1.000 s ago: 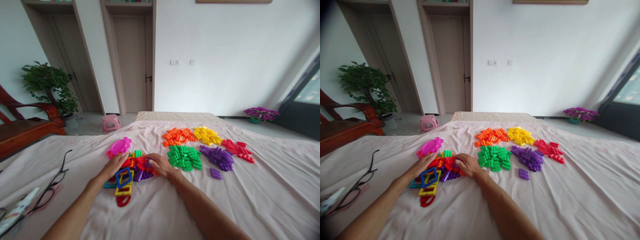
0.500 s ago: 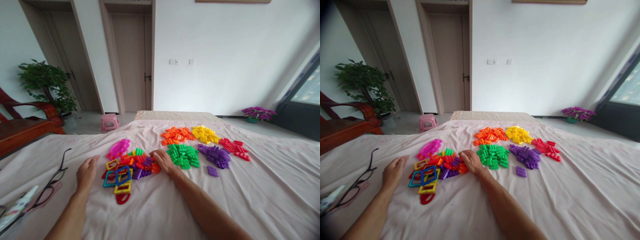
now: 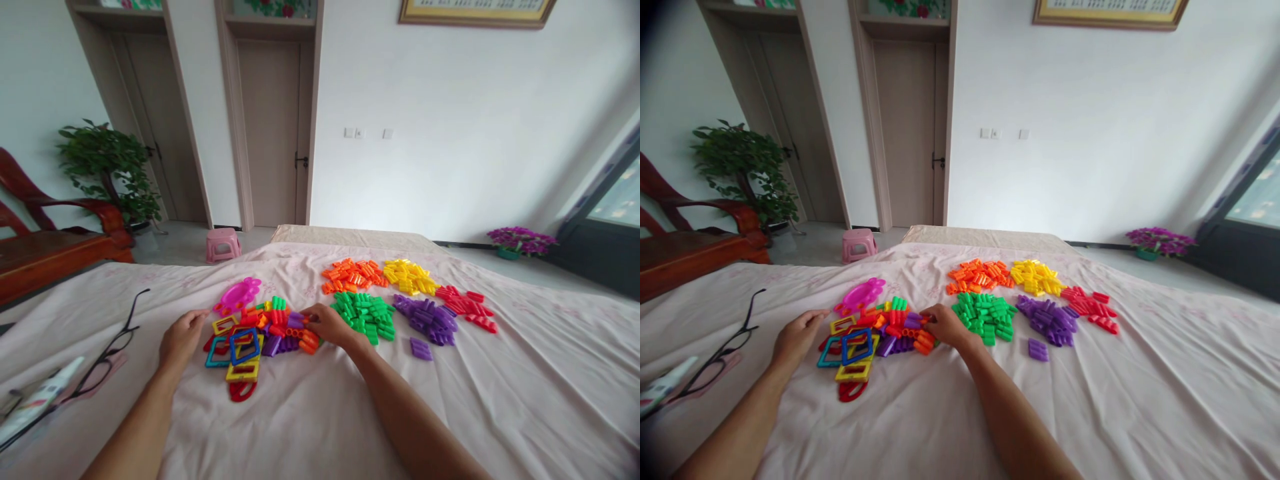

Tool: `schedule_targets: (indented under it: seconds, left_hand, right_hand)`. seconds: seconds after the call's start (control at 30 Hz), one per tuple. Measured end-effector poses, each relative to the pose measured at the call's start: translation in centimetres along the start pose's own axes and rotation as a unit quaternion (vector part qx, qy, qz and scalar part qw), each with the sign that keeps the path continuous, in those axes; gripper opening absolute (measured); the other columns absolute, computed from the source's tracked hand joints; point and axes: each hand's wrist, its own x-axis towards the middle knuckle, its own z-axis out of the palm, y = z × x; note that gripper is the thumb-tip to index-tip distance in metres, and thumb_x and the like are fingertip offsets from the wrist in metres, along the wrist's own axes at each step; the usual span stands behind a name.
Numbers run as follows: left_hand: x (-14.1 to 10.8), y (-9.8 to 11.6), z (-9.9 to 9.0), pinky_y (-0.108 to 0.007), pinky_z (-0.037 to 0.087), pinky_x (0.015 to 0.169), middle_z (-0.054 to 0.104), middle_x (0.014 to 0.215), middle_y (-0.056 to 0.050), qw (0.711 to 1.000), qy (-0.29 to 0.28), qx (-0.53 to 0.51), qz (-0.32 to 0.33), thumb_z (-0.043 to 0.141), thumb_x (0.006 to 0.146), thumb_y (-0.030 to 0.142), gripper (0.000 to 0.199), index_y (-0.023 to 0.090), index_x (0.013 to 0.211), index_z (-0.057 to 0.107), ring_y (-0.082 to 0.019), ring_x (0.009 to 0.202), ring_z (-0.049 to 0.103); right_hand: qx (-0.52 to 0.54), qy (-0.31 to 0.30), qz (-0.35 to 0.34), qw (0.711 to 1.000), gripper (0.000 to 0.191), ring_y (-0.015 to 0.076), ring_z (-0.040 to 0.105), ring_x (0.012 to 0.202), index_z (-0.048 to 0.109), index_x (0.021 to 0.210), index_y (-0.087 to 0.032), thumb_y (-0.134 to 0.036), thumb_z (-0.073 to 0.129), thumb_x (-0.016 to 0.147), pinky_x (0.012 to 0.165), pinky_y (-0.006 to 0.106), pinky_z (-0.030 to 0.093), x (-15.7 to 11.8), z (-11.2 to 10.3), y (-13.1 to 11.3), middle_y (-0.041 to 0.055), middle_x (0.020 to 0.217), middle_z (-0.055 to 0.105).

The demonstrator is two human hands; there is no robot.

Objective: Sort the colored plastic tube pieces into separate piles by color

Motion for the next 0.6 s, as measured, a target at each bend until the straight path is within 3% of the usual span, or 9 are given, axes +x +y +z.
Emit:
schedule_targets:
  seconds: [0.13, 0.27, 0.4, 0.6]
  left_hand:
    - [-0.3, 0.3, 0.3, -0.036, 0.050, 0.088, 0.073, 0.121, -0.009, 1.000, -0.007, 0.015, 0.019, 0.046, 0.088, 0.041, 0.041, 0.023, 0.110, 0.076, -0.029, 0.105, 0.067]
    - [-0.9, -0.1, 0.5, -0.033, 0.048, 0.098, 0.072, 0.123, -0.009, 0.998, -0.021, 0.007, 0.052, 0.047, 0.087, 0.038, 0.040, 0.022, 0.108, 0.076, -0.026, 0.115, 0.065]
    - [-1.4, -1.0, 0.7, -0.028, 0.051, 0.091, 0.075, 0.116, -0.006, 0.996, -0.053, -0.025, 0.060, 0.048, 0.088, 0.044, 0.041, 0.022, 0.111, 0.074, -0.022, 0.107, 0.069]
    - [-1.0, -1.4, 1.1, -0.025, 0.052, 0.084, 0.077, 0.113, -0.004, 0.997, -0.061, -0.022, 0.050, 0.050, 0.088, 0.042, 0.038, 0.024, 0.109, 0.075, -0.022, 0.102, 0.071]
  right_hand:
    - [-0.010, 0.053, 0.027, 0.998, 0.025, 0.0181, 0.067, 0.078, 0.079, 0.094, -0.017, -0.020, 0.054, 0.089, 0.071, 0.024, 0.046, 0.0, 0.4, -0.6, 0.0050, 0.087, 0.077]
    - [0.052, 0.108, 0.092, 0.989, 0.025, 0.0164, 0.065, 0.069, 0.075, 0.089, -0.015, -0.024, 0.051, 0.089, 0.061, 0.023, 0.045, 0.3, 0.3, -0.5, 0.0039, 0.076, 0.073]
    - [0.140, 0.131, 0.133, 0.972, 0.025, 0.0140, 0.062, 0.058, 0.069, 0.086, -0.015, -0.031, 0.050, 0.088, 0.052, 0.021, 0.045, 0.6, -0.1, 0.0, 0.0012, 0.065, 0.066]
    - [0.212, 0.159, 0.136, 0.955, 0.030, 0.0149, 0.063, 0.060, 0.067, 0.086, -0.016, -0.044, 0.058, 0.082, 0.053, 0.022, 0.048, 0.5, -1.4, 0.2, 0.0008, 0.064, 0.064]
